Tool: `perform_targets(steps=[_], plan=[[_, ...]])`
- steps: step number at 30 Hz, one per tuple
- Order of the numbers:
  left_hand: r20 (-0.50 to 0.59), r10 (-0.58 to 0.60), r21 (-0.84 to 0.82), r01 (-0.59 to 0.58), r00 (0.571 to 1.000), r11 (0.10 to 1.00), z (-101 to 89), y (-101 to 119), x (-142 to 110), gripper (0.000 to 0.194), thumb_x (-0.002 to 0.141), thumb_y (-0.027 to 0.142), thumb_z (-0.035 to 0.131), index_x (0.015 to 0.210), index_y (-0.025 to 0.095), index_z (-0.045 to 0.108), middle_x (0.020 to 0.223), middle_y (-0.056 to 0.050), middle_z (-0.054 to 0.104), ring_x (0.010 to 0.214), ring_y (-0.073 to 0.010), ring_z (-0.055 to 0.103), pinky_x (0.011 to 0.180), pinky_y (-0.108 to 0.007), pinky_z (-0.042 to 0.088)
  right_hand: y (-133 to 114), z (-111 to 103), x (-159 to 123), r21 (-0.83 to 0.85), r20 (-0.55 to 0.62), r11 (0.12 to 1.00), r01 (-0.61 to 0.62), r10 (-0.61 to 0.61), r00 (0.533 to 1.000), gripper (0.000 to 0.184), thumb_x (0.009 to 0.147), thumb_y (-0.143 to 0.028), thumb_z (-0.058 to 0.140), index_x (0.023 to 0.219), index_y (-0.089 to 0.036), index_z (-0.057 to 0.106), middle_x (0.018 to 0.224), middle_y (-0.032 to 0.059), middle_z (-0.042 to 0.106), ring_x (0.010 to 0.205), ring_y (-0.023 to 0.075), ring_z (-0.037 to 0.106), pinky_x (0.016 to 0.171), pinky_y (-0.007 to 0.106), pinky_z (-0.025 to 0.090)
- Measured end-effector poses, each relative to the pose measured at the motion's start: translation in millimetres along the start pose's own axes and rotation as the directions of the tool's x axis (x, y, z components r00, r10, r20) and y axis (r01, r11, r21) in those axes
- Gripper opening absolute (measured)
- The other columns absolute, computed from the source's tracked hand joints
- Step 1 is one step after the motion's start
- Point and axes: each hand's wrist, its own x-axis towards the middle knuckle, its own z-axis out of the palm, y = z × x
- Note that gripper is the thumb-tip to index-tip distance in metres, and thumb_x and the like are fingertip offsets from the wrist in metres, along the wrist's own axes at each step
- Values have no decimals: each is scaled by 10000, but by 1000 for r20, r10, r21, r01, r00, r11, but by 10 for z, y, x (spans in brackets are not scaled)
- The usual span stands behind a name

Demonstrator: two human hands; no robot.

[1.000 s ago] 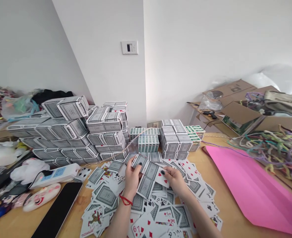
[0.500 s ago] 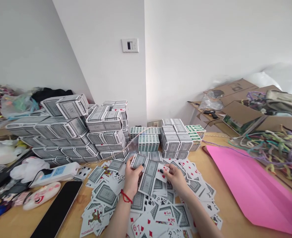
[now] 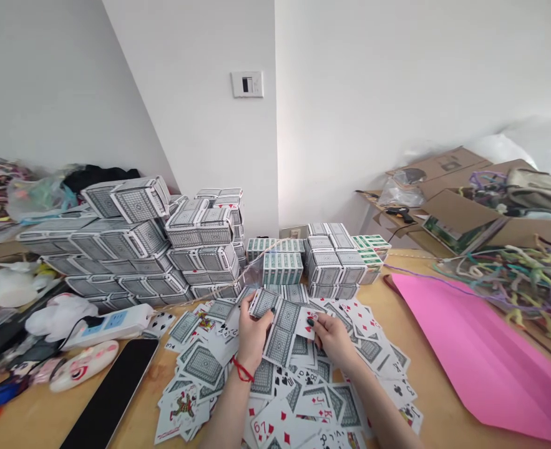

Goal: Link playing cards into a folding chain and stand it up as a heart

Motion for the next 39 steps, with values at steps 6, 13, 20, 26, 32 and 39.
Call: perform_targets(steps=[6,13,20,26,32,39], plan=[[49,-26,29,25,998,999,3,-29,-8,478,618,183,628,1074,200,487,939,-50,644,778,-171,623,697,-283,478,84,22,19,6,1,1000,-19,19,1000,293,784,-404,427,555,-228,372,333,-62,448,343,110,453,427,225,366],[43,-49,14,48,998,999,30,-15,-29,493,605,175,644,1072,200,487,940,-45,642,769,-173,620,685,-280,479,68,34,7,28,10,999,-21,21,1000,339,762,-482,451,552,-228,374,327,-60,447,341,115,457,407,228,356],[81,-50,35,47,995,998,67,72,-85,539,636,162,635,1131,231,433,1037,-61,608,880,-185,602,762,-303,463,11,45,9,79,-3,997,8,-8,1000,338,752,-530,464,636,-213,456,385,-65,449,329,97,407,407,230,357],[124,-55,72,46,991,996,66,100,-101,578,629,194,659,1161,233,435,1063,-70,596,890,-196,600,738,-293,466,-7,18,-4,111,-8,994,-1,2,1000,383,749,-568,464,619,-209,433,468,-33,515,356,89,408,404,224,339],[124,-96,31,93,988,995,34,4,-63,457,712,310,576,1144,228,450,846,-30,632,611,-150,588,528,-242,446,59,61,-2,141,-60,989,-34,43,997,431,708,-621,476,598,-206,431,471,-15,547,341,95,411,371,227,317],[74,-85,24,83,994,996,45,7,-51,444,672,258,605,1104,238,504,838,-23,633,616,-135,569,574,-225,427,65,90,-3,170,-110,985,-18,37,993,439,690,-630,501,566,-216,421,449,-6,551,328,98,410,389,244,356]])
